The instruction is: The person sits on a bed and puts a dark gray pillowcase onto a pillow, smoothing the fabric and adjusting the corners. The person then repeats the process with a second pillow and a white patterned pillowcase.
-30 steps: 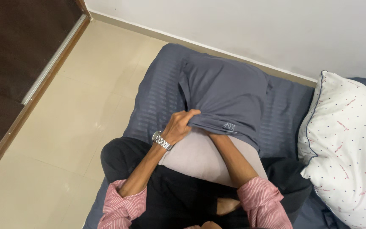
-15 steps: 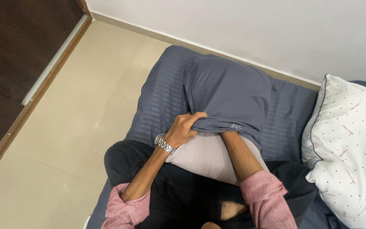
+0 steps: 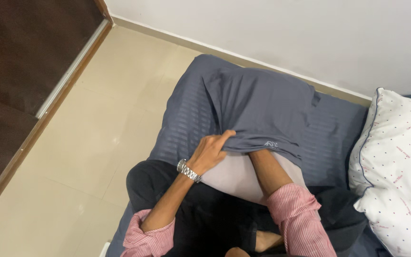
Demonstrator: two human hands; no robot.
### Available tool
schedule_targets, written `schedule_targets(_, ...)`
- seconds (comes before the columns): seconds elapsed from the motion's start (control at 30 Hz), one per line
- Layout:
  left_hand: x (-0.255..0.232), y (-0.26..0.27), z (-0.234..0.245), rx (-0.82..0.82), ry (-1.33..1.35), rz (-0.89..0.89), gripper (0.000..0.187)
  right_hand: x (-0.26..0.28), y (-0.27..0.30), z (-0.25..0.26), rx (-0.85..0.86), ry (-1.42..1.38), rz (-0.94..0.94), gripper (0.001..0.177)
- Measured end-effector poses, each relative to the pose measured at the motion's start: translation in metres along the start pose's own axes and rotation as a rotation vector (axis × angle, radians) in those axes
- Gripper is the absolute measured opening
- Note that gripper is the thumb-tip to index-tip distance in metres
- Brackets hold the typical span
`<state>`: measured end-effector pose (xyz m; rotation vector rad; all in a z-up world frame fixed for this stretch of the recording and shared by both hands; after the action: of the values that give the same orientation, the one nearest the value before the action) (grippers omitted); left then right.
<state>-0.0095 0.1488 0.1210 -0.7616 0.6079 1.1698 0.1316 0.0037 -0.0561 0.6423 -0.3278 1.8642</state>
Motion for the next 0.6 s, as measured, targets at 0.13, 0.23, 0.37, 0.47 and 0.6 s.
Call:
schedule_targets(0.13,0.018,-0.008,0.026,-0.163,-0.157,0.094,0.059,0.021,-0.003,-0.004,-0.001,-0.014,0.06,0.054)
schedule_targets(0.23,0.038,-0.013,0.02,-0.128,-0.306,0.172,0.052,0.021,0.007,0.004,-0.007,-0.026,0.066,0.054)
schedule_targets(0.37,0.051,-0.018,-0.002,-0.032,-0.163,0.162,0.058,0.004,0.039,0.033,-0.034,-0.022,0.054,0.054)
schedule_targets(0.47,0.07,-0.018,-0.019,0.055,-0.209,0.233,0.048,-0.008,0.079,0.041,-0.061,-0.057,0.043,0.054)
schedule_targets(0.6,0.08,-0.022,-0.027,0.029,-0.242,0.236,0.042,-0.039,0.129,0.058,-0.154,-0.119,0.018,0.054)
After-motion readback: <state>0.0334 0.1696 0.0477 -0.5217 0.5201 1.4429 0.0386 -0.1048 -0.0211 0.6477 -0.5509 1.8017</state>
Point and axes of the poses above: each hand's wrist, its own y-axis away from the middle knuckle, its own z-axis out of the back of the hand, x = y × z, the point moved 8 cm from there along -y, towards the middle knuckle, and after that the axes turned 9 degrees about z, right-handed, at the moved point
